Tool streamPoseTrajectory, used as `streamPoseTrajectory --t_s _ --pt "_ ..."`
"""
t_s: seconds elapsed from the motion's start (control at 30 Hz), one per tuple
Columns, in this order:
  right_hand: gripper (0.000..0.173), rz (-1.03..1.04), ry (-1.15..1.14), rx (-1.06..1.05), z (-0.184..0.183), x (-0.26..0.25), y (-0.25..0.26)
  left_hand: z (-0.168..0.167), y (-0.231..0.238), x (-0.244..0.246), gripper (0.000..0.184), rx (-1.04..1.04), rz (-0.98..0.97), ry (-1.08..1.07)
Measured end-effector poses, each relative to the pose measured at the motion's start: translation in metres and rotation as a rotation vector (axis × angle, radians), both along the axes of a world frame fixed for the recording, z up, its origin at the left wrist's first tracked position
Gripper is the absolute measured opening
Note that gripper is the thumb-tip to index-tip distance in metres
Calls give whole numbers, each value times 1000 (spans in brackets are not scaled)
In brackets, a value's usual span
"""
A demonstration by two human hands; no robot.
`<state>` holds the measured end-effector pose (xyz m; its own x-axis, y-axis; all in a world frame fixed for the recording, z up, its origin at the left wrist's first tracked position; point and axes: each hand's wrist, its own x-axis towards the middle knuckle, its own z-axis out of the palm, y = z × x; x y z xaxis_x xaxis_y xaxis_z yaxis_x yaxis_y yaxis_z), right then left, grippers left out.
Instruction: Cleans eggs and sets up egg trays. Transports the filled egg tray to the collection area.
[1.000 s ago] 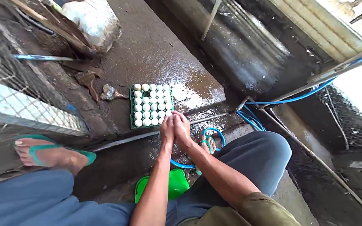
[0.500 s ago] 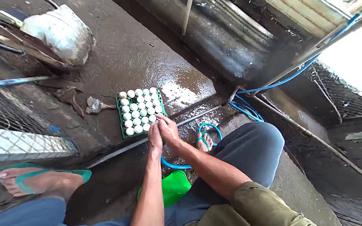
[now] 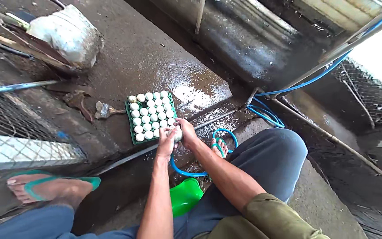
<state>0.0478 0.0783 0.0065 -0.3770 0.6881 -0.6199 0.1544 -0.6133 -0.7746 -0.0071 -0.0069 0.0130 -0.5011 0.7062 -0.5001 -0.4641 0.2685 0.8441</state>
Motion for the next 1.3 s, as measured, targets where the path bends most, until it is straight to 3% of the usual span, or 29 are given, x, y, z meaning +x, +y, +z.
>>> streamPoseTrajectory --t_s 0.1,0.2,0.33,0.43,0.57,0.7,0.83,1.0,1.1,1.23,1.3 --pt "42 86 -124 327 5 -3 -26 -11 -3 -1 36 41 118 116" --pt "36 195 -93 564 10 -5 -35 -3 -5 2 49 72 61 196" --pt "39 107 -167 385 6 -2 -27 -3 2 12 48 -32 46 230" --pt "39 212 -77 500 14 2 -42 -3 0 8 45 -3 129 180" --pt "39 73 -142 374 6 -2 -24 -2 3 11 42 -19 81 180" --pt "39 161 -51 520 8 4 -43 2 0 12 47 6 123 179" --pt "40 76 -125 450 4 -1 -28 -1 1 14 49 -2 66 191" --pt "43 150 -70 585 3 3 -30 4 1 11 49 9 77 140" --pt "47 65 -130 469 2 2 -22 0 4 16 50 12 55 154" --pt "42 129 -34 574 2 5 -37 7 1 11 50 35 74 139" --pt "45 45 -58 486 0 5 -22 7 3 14 48 -32 35 178"
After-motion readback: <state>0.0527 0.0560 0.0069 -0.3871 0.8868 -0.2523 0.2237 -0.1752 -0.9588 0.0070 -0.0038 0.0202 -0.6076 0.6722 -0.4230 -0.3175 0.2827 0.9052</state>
